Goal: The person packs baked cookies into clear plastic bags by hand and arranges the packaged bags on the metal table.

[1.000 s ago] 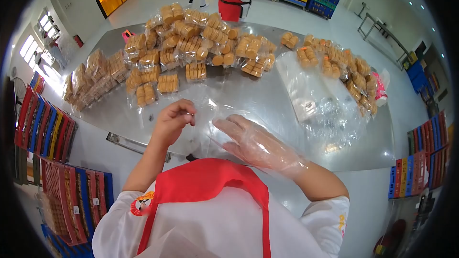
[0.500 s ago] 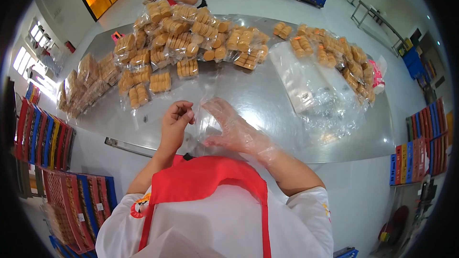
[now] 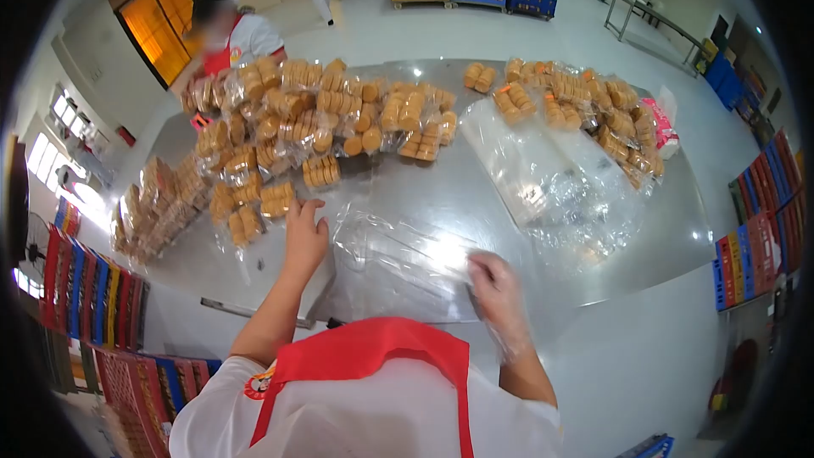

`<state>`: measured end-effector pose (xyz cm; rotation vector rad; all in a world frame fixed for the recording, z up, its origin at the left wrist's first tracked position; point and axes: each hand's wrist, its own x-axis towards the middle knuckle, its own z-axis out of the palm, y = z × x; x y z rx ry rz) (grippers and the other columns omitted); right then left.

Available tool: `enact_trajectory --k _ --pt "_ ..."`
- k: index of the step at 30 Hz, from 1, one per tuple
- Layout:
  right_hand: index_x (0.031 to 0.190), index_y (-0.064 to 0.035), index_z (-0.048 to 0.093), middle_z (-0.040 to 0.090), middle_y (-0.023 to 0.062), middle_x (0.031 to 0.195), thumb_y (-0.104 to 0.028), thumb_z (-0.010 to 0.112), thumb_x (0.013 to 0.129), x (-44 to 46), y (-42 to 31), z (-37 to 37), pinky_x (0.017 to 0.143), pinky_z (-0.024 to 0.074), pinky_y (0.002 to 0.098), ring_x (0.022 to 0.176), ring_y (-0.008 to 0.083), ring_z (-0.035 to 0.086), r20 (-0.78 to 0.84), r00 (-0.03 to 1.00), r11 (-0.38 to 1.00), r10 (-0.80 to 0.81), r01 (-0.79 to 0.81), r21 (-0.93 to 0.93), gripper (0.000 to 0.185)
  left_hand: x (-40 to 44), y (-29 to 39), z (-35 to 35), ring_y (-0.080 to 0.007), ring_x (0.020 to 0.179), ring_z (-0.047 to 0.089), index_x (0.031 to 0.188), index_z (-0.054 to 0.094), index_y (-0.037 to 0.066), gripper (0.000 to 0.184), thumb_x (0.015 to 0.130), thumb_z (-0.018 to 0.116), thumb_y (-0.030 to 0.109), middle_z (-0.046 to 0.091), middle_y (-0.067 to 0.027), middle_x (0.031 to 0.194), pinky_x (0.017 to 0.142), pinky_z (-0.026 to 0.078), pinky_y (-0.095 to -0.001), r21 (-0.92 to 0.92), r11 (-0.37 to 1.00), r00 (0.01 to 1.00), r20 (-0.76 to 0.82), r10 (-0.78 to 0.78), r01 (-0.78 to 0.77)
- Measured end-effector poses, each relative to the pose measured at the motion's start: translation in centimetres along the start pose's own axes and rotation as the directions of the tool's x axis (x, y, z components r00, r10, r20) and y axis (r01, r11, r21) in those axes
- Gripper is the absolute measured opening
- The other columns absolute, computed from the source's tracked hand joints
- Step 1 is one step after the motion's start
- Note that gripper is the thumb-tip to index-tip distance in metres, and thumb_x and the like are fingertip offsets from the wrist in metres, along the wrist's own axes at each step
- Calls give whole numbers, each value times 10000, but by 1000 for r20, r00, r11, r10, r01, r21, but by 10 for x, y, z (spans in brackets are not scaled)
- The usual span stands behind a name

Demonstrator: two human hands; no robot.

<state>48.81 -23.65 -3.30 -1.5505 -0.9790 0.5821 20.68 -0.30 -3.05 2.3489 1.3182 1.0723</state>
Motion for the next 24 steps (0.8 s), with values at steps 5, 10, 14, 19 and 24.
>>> enact_trajectory --k 5,10,14,19,24 --pt "1033 -25 675 597 -11 777 -76 633 937 -30 19 -6 546 405 229 640 66 504 -266 939 959 219 -156 237 117 91 81 9 -385 1037 558 1120 599 34 307 838 691 108 564 -179 1074 888 470 -449 -25 894 883 141 447 -448" --pt "1012 -6 672 615 15 784 -64 616 946 -44 36 3 591 439 242 674 81 544 -330 938 993 110 -91 71 104 161 124 100 -374 1033 565 1034 612 27 275 853 698 215 581 -166 1095 891 466 -468 172 762 781 156 605 -624" --pt "983 15 673 626 32 754 -47 616 926 -43 56 4 600 460 252 667 89 562 -327 943 995 66 -37 94 101 190 112 162 -329 1007 573 959 646 40 154 855 576 129 603 -141 1023 862 456 -473 337 664 741 213 637 -667" --pt "976 20 676 637 37 774 -54 640 906 -41 47 -1 612 466 256 679 82 567 -267 934 942 239 -156 297 108 198 116 159 -332 984 577 971 635 22 165 840 566 96 613 -139 1023 866 460 -476 367 644 713 85 696 -672" --pt "1038 8 643 628 58 822 -16 635 885 -45 60 1 633 483 292 688 141 572 -394 901 983 -181 152 -104 155 161 142 66 -275 891 590 968 566 6 94 889 537 48 597 -119 935 799 473 -397 -141 856 864 -175 473 -497"
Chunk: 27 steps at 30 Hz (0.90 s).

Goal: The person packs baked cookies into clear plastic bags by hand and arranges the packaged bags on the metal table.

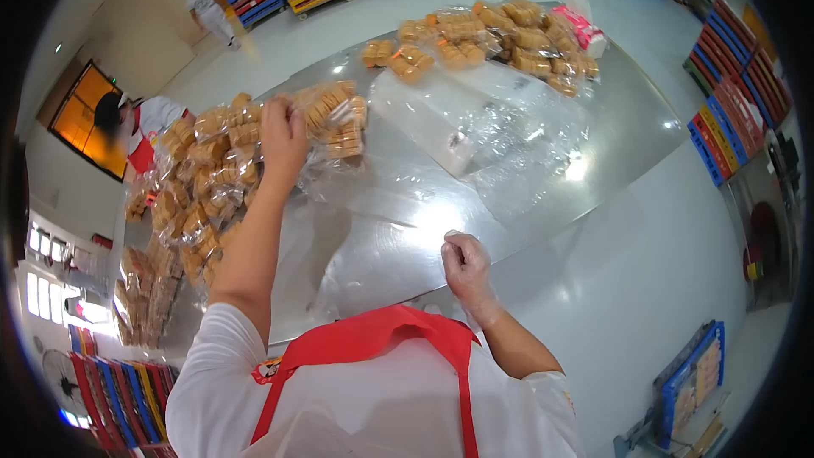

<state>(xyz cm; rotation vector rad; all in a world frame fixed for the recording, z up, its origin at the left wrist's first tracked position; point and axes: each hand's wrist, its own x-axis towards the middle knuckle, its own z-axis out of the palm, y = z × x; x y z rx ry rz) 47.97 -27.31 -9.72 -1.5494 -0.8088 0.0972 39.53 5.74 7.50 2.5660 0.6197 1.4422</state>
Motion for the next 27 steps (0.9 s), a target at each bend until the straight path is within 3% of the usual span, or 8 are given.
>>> enact_trajectory --k 2,4,8,11,14,18,23,27 --pt "1090 7 616 623 82 887 -30 633 884 5 -17 0 665 491 313 732 174 580 56 977 972 -206 211 -106 210 -23 21 -37 -208 859 591 973 544 13 72 920 510 48 591 -94 905 774 474 -353 -329 908 966 72 -248 258" --pt "1159 7 584 616 117 977 -81 636 892 18 -62 2 715 498 335 797 209 589 178 941 950 -287 304 -75 286 -58 32 -64 -154 839 578 978 526 22 62 941 500 65 582 -68 889 761 478 -311 -650 578 861 274 -427 494" --pt "1373 -2 453 560 154 1239 -409 596 967 37 -87 49 935 482 369 1089 242 587 382 923 874 -39 -154 461 592 -139 49 -79 -119 833 562 977 499 36 31 957 491 58 572 -42 889 762 480 -277 -678 293 718 507 -477 674" --pt "1361 -9 471 597 118 1223 -317 620 973 40 -75 81 980 474 366 1146 206 571 798 551 496 244 -778 386 518 -205 42 -67 -122 817 559 980 489 42 21 962 486 53 551 -40 874 773 490 -276 -596 361 683 497 -535 717" --pt "1184 -18 579 651 91 1100 -210 647 953 24 -56 111 933 496 345 1043 186 614 797 527 684 296 -699 208 308 -232 45 -67 -117 824 554 1014 494 41 59 986 504 92 528 -27 872 792 489 -273 -591 364 661 426 -617 720" --pt "948 -32 613 682 91 980 -103 634 951 17 -64 132 878 514 310 903 172 635 786 484 488 384 -829 273 74 -243 39 -80 -127 861 568 1097 554 19 174 996 567 161 564 -29 925 811 492 -288 -548 96 448 556 -700 831" --pt "947 -5 598 669 100 983 -105 608 972 11 -78 136 863 520 304 901 157 624 753 589 604 294 -725 332 103 -251 40 -96 -152 894 604 1121 620 -11 223 978 614 160 627 -65 993 795 519 -306 -503 -250 253 731 -633 828" --pt "953 2 591 658 98 965 -97 582 984 6 -87 136 859 516 291 896 146 615 704 653 669 280 -658 345 104 -246 46 -97 -165 863 620 1082 622 -36 199 968 619 126 643 -84 959 776 528 -308 -542 -263 238 685 -688 799"
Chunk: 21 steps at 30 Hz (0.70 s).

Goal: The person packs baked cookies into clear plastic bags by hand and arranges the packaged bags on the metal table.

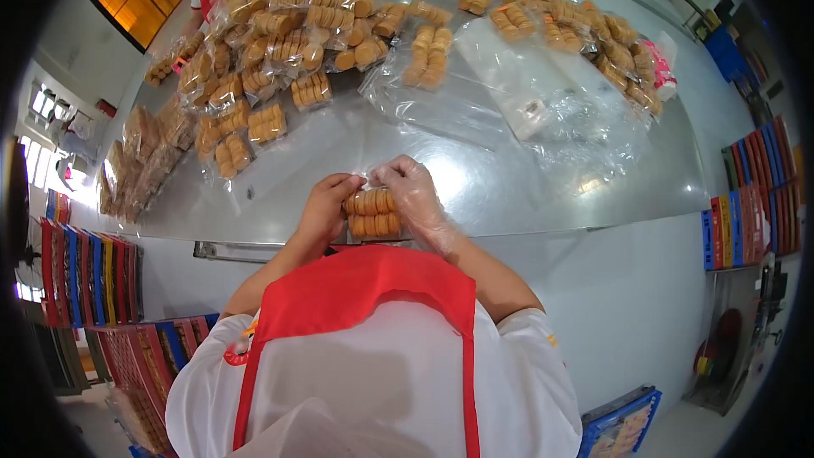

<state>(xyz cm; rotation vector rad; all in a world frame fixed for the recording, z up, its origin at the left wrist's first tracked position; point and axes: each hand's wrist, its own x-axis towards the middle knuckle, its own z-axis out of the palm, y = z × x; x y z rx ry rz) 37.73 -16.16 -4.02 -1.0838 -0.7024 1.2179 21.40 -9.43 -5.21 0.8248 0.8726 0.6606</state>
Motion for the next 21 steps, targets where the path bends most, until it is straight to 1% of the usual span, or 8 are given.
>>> enact_trajectory --k 2,3,6,9,14,15,18,21 --pt "951 -1 588 646 92 957 -124 588 984 -1 3 2 856 509 285 909 139 605 -7 1000 999 13 -13 45 127 0 -1 2 -171 856 626 1068 622 -45 190 962 623 112 645 -91 935 773 533 -311 -6 1000 999 -32 4 -4" --pt "951 -3 587 640 90 953 -137 590 985 -2 -1 5 855 505 282 915 136 599 -10 1000 998 23 -22 67 139 2 -3 -1 -177 866 631 1071 620 -45 187 961 618 106 644 -96 948 781 539 -317 -9 1000 1000 -19 -2 2" --pt "1005 -1 606 638 75 1002 -167 651 938 -10 -22 1 866 495 299 919 146 589 43 967 967 250 -247 -65 185 2 -7 -5 -198 905 643 1080 611 -46 179 957 603 84 640 -113 989 817 552 -336 -42 998 999 23 -40 41" --pt "1031 0 613 624 65 1001 -196 650 929 -8 -2 -10 851 489 299 919 141 569 169 957 969 234 -216 -121 225 -11 -1 3 -218 955 647 1095 601 -49 181 951 586 60 634 -130 1038 874 552 -357 -94 990 993 68 -96 102" --pt "1046 13 616 634 91 1028 -163 629 927 -7 -1 -8 890 485 301 967 152 581 151 948 960 280 -274 -61 213 -21 5 3 -243 1008 634 1111 599 -55 206 923 577 25 635 -146 1074 940 528 -382 -151 978 989 44 -141 146" --pt "1047 18 617 638 99 1036 -153 628 925 -6 -4 -6 896 484 300 979 155 583 142 947 957 290 -284 -57 210 -21 6 2 -249 1015 632 1110 602 -57 213 912 573 17 636 -151 1080 946 524 -387 -165 975 989 61 -137 146" --pt "1058 27 619 645 120 1082 -127 620 918 -7 -7 -8 928 483 317 1015 172 592 230 930 956 287 -292 -14 208 -20 4 -8 -263 1035 627 1101 611 -63 232 883 562 -2 638 -164 1099 962 513 -399 -222 963 985 115 -127 150" --pt "1073 25 617 644 126 1118 -111 605 917 2 1 -8 961 475 336 1030 191 598 237 954 974 186 -146 -176 208 -17 -2 -16 -272 1054 623 1082 620 -67 231 871 548 -7 637 -177 1119 969 508 -406 -276 952 983 156 -94 135"
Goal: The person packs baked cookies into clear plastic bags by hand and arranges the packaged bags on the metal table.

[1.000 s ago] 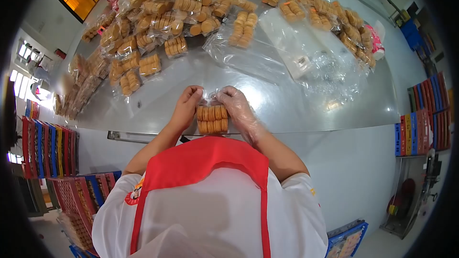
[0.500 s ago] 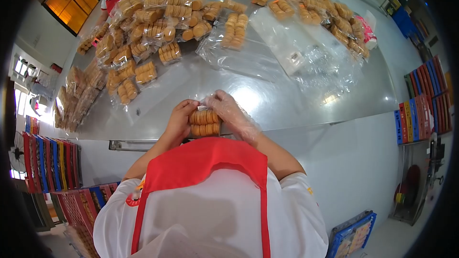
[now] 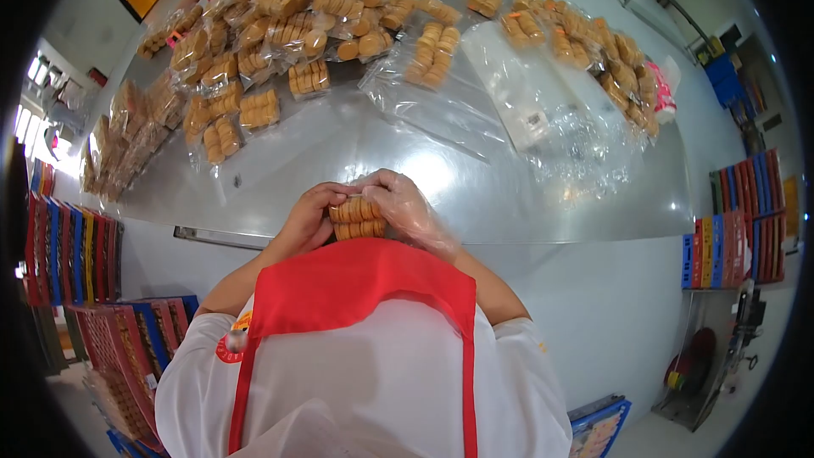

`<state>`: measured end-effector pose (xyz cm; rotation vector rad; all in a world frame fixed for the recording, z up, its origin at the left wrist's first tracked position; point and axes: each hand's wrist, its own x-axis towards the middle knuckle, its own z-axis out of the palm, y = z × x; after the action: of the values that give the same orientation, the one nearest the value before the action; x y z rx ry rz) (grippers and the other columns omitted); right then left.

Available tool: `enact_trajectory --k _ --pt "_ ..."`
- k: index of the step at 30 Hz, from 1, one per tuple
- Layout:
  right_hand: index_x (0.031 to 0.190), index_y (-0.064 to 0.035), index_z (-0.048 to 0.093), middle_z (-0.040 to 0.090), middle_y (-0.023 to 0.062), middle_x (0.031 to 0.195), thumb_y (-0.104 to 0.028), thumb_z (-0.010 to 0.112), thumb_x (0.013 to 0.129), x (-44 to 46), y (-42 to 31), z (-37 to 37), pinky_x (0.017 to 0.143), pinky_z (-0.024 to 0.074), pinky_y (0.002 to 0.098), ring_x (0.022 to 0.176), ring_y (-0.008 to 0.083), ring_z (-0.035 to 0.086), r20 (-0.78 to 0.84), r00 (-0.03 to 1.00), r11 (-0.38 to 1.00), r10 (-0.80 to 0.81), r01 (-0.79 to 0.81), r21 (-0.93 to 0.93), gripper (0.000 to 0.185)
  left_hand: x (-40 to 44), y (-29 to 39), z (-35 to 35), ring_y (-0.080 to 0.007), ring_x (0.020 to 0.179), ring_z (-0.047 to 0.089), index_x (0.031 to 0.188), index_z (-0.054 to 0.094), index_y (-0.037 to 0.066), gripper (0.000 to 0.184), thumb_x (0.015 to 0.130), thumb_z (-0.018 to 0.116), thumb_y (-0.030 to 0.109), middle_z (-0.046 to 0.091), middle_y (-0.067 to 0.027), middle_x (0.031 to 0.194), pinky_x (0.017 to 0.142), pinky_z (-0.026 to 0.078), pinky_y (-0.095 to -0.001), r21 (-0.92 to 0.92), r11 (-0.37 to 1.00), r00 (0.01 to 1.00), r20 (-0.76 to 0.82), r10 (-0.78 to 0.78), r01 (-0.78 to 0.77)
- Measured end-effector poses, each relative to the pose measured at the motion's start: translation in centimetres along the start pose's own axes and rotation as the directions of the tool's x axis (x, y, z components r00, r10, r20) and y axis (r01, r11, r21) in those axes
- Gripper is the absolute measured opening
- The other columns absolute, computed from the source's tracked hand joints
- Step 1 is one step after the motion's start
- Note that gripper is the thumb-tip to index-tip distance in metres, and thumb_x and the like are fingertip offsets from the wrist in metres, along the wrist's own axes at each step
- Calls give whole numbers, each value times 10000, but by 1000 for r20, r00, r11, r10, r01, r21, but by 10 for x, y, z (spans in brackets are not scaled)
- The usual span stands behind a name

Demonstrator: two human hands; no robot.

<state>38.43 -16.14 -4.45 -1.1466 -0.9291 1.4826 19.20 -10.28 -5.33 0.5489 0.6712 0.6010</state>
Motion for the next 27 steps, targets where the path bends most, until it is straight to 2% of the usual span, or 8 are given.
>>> enact_trajectory --k 3,6,9,13,17,21,27 --pt "1039 16 614 631 100 1095 -70 558 935 -1 -4 4 950 459 313 1038 160 560 -33 999 999 -11 12 47 147 -1 1 4 -276 1059 622 1066 624 -71 221 875 534 -4 637 -185 1134 966 510 -410 -12 999 999 -7 43 -44" --pt "1011 -1 608 627 91 1095 -40 562 929 4 -2 3 947 461 319 1029 156 556 -24 999 980 40 -35 195 102 4 -4 4 -276 1056 624 1061 623 -72 221 874 524 -7 637 -186 1136 961 514 -413 -37 997 997 -22 68 -69" --pt "998 -13 602 620 74 1079 -26 569 928 1 -11 7 943 460 312 1028 151 555 -52 996 989 66 -59 134 78 9 -4 4 -275 1046 627 1060 623 -69 223 875 516 -7 638 -184 1121 957 516 -413 -50 995 997 -13 80 -81" --pt "960 -54 631 627 28 1069 -38 626 908 5 2 3 959 440 312 1017 132 551 -18 1000 984 22 -18 177 55 9 -5 -2 -271 1050 620 1067 624 -61 230 869 524 0 638 -174 1091 976 502 -419 -97 995 999 14 36 -34" --pt "983 -17 631 632 67 1083 -42 590 945 5 2 -2 948 463 293 1021 141 574 -36 997 997 64 -62 44 61 6 0 -6 -262 1091 601 1073 633 -48 238 858 541 -3 635 -147 1106 1008 475 -414 -90 996 997 75 24 -17" --pt "1030 1 656 645 76 1124 -22 575 955 5 2 -5 964 461 290 1054 152 578 2 999 997 33 -33 69 113 0 1 -5 -235 1100 586 1042 665 -18 206 862 566 -9 621 -106 1136 1017 455 -381 -14 1000 997 75 3 -2" --pt "1076 15 671 636 85 1185 -2 587 954 3 14 -16 982 461 309 1091 164 579 86 996 997 -27 33 -68 149 3 -12 -13 -212 1089 567 981 677 11 134 879 597 -23 588 -72 1142 993 441 -346 18 991 987 92 129 -131"
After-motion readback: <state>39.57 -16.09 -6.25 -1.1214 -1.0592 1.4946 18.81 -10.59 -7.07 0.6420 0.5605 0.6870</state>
